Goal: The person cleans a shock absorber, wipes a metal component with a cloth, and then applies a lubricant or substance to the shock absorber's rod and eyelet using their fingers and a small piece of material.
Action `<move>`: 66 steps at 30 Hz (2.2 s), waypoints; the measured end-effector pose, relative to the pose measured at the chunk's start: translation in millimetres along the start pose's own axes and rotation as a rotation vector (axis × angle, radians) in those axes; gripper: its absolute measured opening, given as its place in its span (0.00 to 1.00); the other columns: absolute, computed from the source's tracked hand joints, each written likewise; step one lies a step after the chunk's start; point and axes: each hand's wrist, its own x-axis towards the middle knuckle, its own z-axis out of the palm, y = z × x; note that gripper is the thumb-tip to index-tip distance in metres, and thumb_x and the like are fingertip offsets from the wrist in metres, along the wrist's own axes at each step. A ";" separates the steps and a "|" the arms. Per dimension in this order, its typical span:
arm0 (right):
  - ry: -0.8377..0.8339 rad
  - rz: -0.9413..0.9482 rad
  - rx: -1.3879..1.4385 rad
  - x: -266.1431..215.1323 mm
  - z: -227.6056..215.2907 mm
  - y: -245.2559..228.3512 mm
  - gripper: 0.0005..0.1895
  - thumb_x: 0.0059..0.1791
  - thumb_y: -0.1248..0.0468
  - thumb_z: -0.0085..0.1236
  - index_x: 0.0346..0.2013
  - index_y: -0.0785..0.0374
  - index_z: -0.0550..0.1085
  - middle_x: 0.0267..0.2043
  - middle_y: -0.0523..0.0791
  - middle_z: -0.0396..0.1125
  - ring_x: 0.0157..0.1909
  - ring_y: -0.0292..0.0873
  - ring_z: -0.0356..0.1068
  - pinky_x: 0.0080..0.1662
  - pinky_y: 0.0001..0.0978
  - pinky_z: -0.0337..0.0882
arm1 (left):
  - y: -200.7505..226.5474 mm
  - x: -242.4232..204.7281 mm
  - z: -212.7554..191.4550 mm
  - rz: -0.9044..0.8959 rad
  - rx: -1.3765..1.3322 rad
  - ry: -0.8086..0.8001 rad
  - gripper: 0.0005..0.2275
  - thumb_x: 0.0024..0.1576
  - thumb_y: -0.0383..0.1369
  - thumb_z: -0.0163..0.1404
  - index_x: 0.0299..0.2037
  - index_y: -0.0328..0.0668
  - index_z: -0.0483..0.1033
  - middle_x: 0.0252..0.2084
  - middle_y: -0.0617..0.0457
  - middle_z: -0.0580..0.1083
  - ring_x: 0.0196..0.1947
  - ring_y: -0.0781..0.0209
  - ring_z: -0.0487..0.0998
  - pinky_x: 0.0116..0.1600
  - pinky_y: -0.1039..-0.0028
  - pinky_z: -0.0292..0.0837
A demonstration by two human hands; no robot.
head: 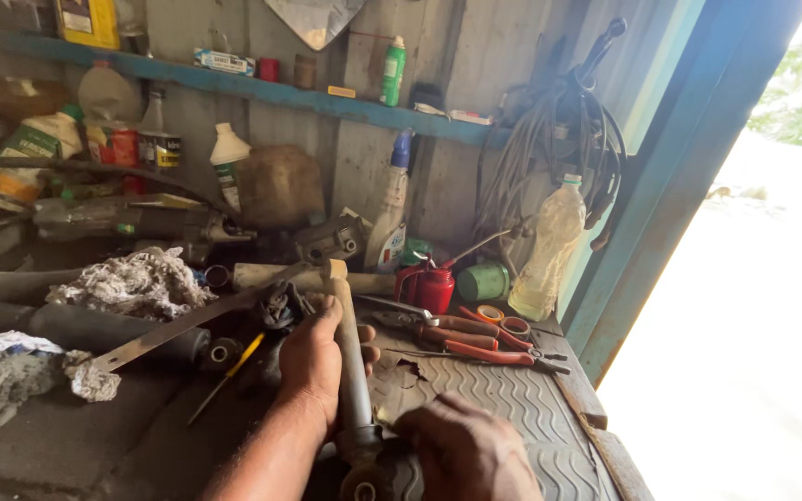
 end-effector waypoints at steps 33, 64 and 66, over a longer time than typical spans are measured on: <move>-0.008 -0.096 0.139 18.6 15.0 4.3 0.14 0.42 0.70 0.60 0.41 0.56 0.82 0.34 0.42 0.78 0.39 0.39 0.81 0.44 0.31 0.78 | 4.9 15.0 -9.6 -0.162 -0.015 0.044 0.24 0.61 0.55 0.41 0.45 0.45 0.82 0.19 0.53 0.68 0.18 0.61 0.68 0.25 0.70 0.63; 0.128 0.470 0.695 -7.0 2.1 203.9 0.20 0.46 0.65 0.60 0.53 0.63 0.78 0.40 0.44 0.80 0.44 0.35 0.79 0.49 0.28 0.76 | -31.3 20.9 -0.1 0.377 1.441 -0.403 0.26 0.46 0.52 0.61 0.52 0.50 0.77 0.39 0.48 0.81 0.46 0.55 0.84 0.53 0.62 0.75; 0.171 0.620 0.727 -2.4 1.1 201.7 0.18 0.46 0.65 0.58 0.50 0.64 0.79 0.31 0.49 0.76 0.33 0.42 0.75 0.39 0.35 0.74 | -42.3 22.4 -2.5 0.383 1.493 -0.406 0.25 0.47 0.51 0.60 0.52 0.50 0.77 0.40 0.48 0.81 0.46 0.55 0.84 0.54 0.63 0.75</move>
